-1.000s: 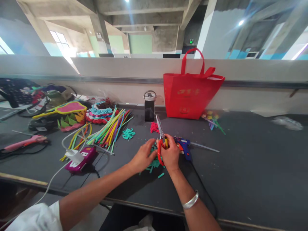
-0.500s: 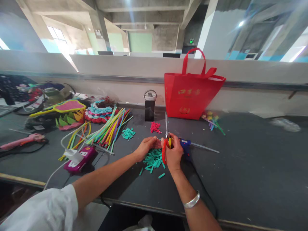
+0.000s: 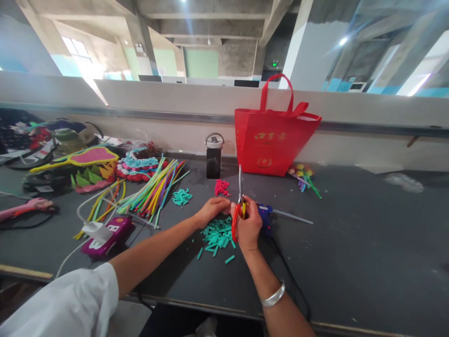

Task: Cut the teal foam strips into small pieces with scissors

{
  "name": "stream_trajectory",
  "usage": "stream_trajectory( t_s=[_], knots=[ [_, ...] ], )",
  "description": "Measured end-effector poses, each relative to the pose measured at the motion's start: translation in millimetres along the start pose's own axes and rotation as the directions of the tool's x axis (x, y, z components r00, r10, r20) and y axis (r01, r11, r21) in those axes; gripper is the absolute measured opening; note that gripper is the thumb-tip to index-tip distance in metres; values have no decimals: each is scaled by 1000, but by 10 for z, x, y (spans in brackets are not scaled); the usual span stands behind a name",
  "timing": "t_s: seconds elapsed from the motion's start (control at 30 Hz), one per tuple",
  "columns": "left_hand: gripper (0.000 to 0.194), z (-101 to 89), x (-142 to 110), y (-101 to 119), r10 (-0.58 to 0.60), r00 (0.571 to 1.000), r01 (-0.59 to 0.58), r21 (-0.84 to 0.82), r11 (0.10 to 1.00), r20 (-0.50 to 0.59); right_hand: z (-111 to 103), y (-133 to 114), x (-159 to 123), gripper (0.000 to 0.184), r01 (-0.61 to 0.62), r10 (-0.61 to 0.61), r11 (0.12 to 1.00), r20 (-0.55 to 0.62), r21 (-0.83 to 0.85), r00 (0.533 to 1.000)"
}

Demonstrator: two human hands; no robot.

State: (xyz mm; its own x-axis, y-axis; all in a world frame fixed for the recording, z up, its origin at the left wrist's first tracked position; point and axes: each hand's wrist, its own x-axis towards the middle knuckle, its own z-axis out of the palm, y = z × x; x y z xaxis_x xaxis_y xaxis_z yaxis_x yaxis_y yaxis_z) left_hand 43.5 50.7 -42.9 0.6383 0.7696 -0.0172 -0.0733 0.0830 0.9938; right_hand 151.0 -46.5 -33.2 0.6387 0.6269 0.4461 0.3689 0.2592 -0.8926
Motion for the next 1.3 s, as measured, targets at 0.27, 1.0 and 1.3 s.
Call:
stream_trajectory(
  t_s=[0.27,1.0,1.3],
  knots=[
    [19,-341,286,175,456,890,-240,857,455,7,-6,-72,6,45,14,-15,999,-32,-36,999],
    [20,-370,557,66,295,947,-177,974,140,130,-11,-87,43,45,-19,18,999,-42,-32,999],
    [23,-336,495,136,337,927,-210,971,112,162,-48,-59,91,46,-6,0,996,-71,-84,997]
  ],
)
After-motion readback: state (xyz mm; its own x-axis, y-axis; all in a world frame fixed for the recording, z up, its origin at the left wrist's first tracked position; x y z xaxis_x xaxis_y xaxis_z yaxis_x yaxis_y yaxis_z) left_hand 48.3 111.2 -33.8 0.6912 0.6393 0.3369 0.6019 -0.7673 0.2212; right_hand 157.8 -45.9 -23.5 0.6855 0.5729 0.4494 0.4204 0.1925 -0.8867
